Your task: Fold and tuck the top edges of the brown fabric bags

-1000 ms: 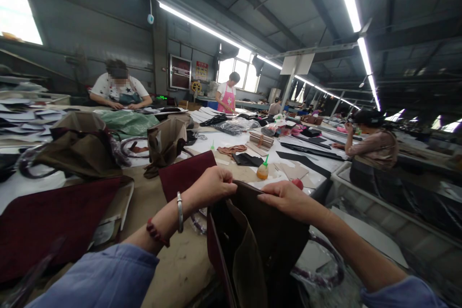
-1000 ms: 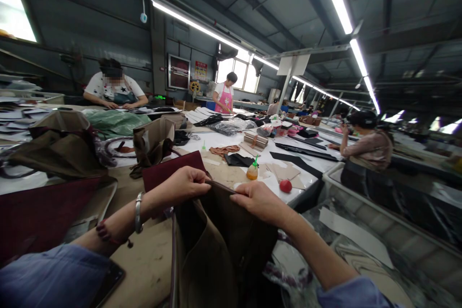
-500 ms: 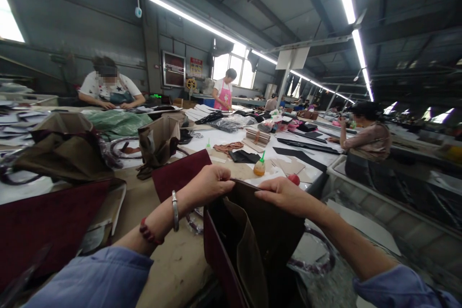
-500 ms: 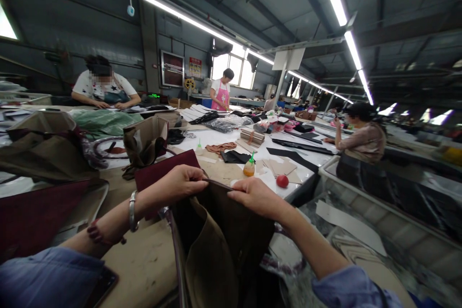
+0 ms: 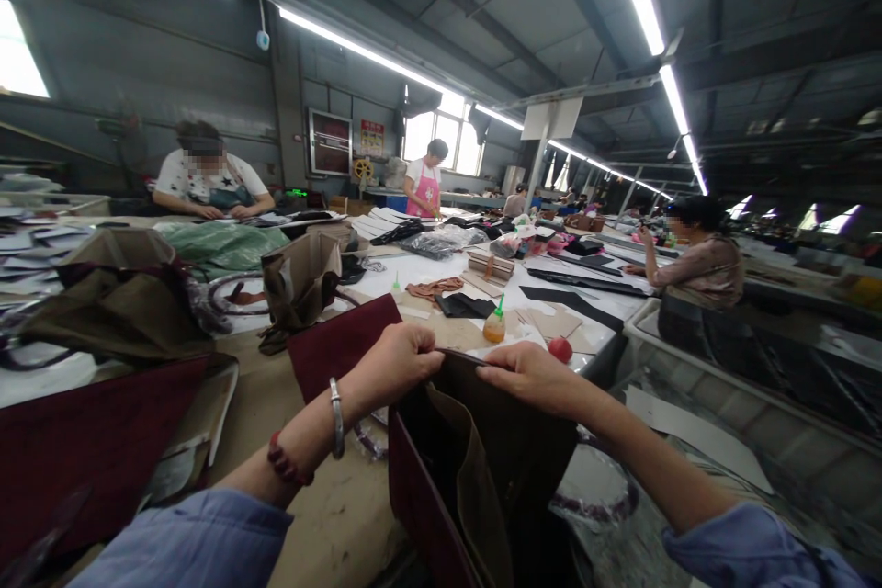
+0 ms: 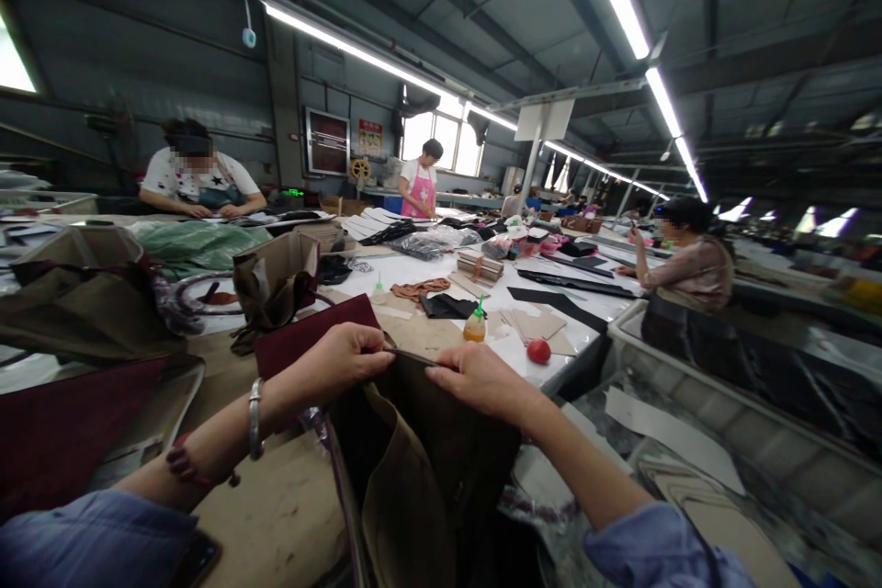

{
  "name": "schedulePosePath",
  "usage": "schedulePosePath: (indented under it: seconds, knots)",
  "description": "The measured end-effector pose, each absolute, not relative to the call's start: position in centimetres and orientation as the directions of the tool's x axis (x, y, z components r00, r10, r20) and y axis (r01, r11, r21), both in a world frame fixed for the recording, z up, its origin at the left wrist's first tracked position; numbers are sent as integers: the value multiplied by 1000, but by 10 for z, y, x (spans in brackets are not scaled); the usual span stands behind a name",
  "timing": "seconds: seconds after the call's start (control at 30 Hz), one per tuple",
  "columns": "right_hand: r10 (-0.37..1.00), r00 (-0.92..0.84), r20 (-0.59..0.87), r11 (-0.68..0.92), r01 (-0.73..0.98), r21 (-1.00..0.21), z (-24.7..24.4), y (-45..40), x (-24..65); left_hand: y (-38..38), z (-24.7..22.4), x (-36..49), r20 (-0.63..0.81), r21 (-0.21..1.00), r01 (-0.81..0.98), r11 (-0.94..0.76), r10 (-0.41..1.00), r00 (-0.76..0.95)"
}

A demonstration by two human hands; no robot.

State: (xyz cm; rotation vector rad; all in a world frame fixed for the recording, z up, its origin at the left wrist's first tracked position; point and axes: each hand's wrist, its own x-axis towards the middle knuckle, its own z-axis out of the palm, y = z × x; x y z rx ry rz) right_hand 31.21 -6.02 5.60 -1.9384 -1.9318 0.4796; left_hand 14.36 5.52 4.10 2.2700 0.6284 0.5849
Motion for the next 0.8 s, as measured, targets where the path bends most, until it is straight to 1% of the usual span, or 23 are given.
schedulePosePath:
  seconds: [0.13, 0.27, 0.37, 0.5, 0.63, 0.73, 0.8]
  knots:
    - [1000, 15, 10, -9, 884, -467, 60, -55, 306, 53, 43, 143, 214, 739, 269, -618, 594, 776]
    - [1000, 11, 5, -7, 870, -494, 60, -49, 298, 51, 43, 143, 214, 733, 279, -621, 600, 771]
    - [999, -11, 45, 32, 868, -495, 59, -45, 294, 51, 42, 143, 229, 721, 282, -633, 602, 765]
    - [995, -29, 93, 68, 886, -459, 59, -43, 289, 50, 40, 141, 247, 712, 289, -640, 613, 750]
    - [993, -19, 118, 68, 904, -422, 62, -43, 284, 45, 41, 133, 320, 662, 291, -690, 612, 723]
    - [991, -32, 128, 83, 907, -413, 64, -43, 280, 41, 42, 127, 405, 659, 215, -720, 582, 705]
    - [991, -36, 128, 86, 908, -409, 64, -43, 277, 41, 42, 125, 432, 671, 172, -721, 570, 699]
